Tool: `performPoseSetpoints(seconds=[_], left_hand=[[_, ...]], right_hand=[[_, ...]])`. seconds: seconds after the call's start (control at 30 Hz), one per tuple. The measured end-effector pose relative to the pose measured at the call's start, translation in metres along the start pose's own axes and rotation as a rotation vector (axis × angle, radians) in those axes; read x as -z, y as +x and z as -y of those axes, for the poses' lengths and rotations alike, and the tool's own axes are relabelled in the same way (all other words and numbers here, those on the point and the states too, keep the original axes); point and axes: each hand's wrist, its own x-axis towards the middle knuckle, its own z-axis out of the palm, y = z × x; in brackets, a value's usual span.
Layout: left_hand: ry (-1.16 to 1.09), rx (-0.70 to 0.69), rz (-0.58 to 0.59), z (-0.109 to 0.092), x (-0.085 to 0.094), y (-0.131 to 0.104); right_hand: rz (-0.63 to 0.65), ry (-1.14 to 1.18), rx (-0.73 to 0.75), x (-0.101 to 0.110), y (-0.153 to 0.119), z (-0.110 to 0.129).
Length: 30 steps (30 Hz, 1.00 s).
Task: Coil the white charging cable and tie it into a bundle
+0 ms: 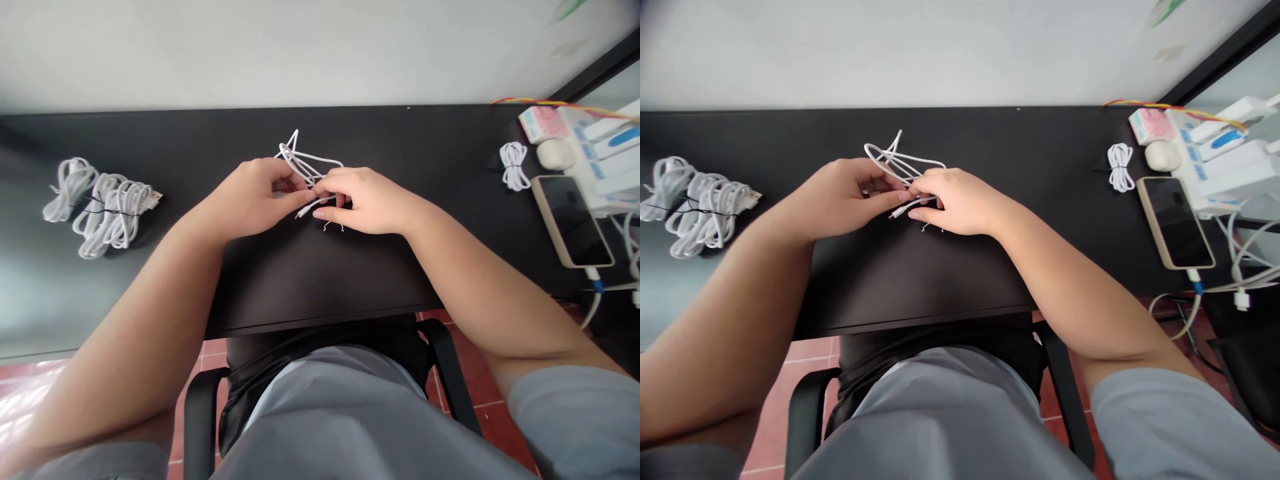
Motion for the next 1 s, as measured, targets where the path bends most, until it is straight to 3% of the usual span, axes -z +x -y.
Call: performPoseSetpoints(seconds=[1.0], left_hand=[[0.087,0.051,0.026,-0.0027,0.0004,0.0007]], right_hand=[[-0.001,0.028,-0.016,0.0012,-0.0006,0.0026]])
